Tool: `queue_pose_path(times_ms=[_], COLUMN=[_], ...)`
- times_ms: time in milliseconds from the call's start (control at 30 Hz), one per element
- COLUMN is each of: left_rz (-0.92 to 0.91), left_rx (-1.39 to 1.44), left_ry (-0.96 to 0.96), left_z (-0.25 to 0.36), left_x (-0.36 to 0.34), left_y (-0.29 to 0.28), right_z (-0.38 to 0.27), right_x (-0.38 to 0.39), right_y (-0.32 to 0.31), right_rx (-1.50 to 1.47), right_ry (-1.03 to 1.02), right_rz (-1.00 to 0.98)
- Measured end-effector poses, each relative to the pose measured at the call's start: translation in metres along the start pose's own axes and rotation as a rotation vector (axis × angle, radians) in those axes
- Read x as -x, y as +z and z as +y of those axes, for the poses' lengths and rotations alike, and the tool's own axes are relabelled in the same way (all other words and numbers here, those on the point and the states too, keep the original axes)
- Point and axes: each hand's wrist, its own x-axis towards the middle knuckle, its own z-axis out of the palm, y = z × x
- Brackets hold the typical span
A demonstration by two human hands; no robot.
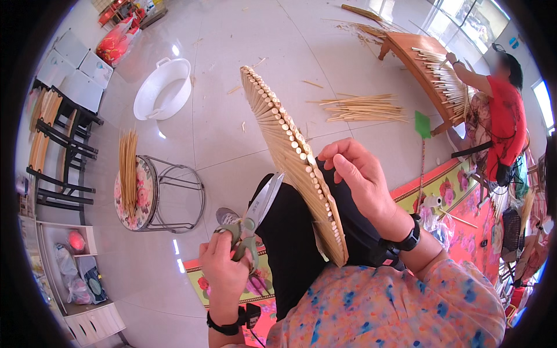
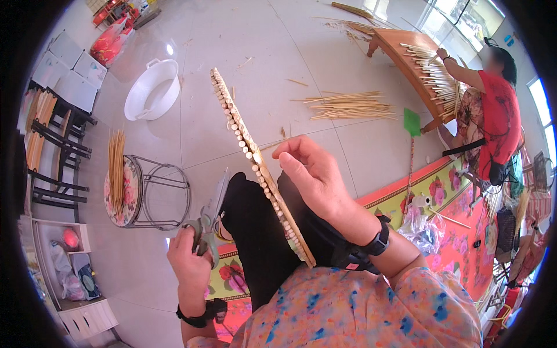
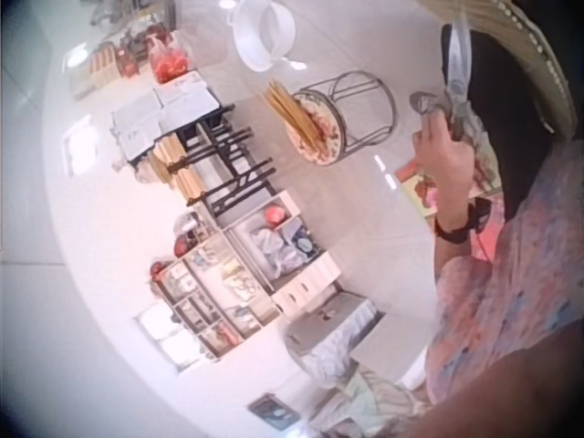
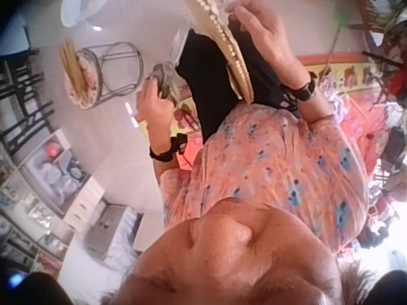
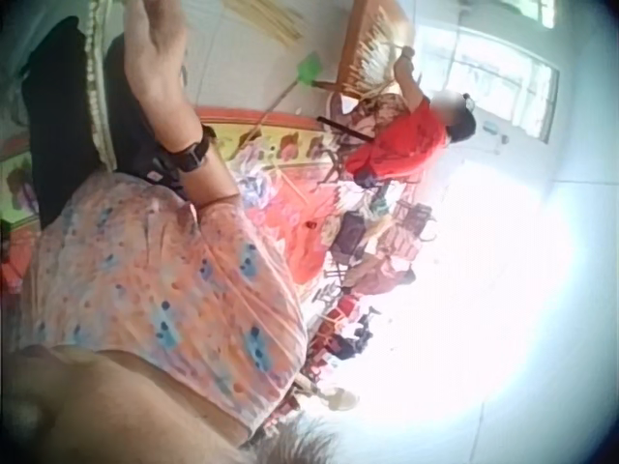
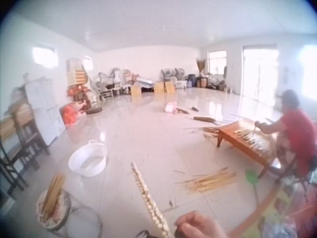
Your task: The person trims the ends of wooden sticks along the edge of a semi-circular wooden fan using shears and then weaves a white thread through the sticks to secure them.
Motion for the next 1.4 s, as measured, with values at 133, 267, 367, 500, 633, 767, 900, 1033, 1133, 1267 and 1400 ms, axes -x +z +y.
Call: queue_pose_path(times_ms=[133,267,367,500,633,767,900,1033,1133,1267,1400], left_rz=[0.063,0.097,0.109,0.112,0.119,0.065,0.1,0.193,0.204,0.206,0.153], left_rx=[-0.196,-0.267,-0.342,-0.421,-0.486,-0.491,-0.579,-0.647,-0.662,-0.676,-0.684], left_ry=[0.103,0.162,0.234,0.324,0.36,0.315,0.363,0.433,0.447,0.473,0.462], left_z=[-0.001,0.0,0.003,0.001,0.005,0.008,0.01,0.012,0.014,0.015,0.018], left_x=[-0.014,-0.024,-0.031,-0.036,-0.039,-0.037,-0.039,-0.046,-0.049,-0.052,-0.055], left_y=[-0.02,-0.031,-0.04,-0.046,-0.05,-0.054,-0.055,-0.054,-0.056,-0.059,-0.064], right_z=[-0.006,-0.005,0.001,-0.004,-0.003,-0.003,-0.001,0.0,-0.001,-0.004,-0.003], right_x=[-0.004,-0.009,-0.012,-0.013,-0.014,-0.013,-0.012,-0.011,-0.01,-0.008,-0.007], right_y=[0.009,0.018,0.017,0.023,0.024,0.026,0.029,0.031,0.032,0.036,0.039], right_rx=[-0.143,-0.274,-0.28,-0.277,-0.266,-0.309,-0.321,-0.319,-0.323,-0.33,-0.349], right_ry=[0.015,0.008,0.064,0.1,0.077,0.074,0.061,0.063,0.072,0.063,0.056], right_rz=[-0.02,-0.017,-0.089,-0.051,-0.039,-0.032,-0.01,-0.005,0.004,0.018,0.025])
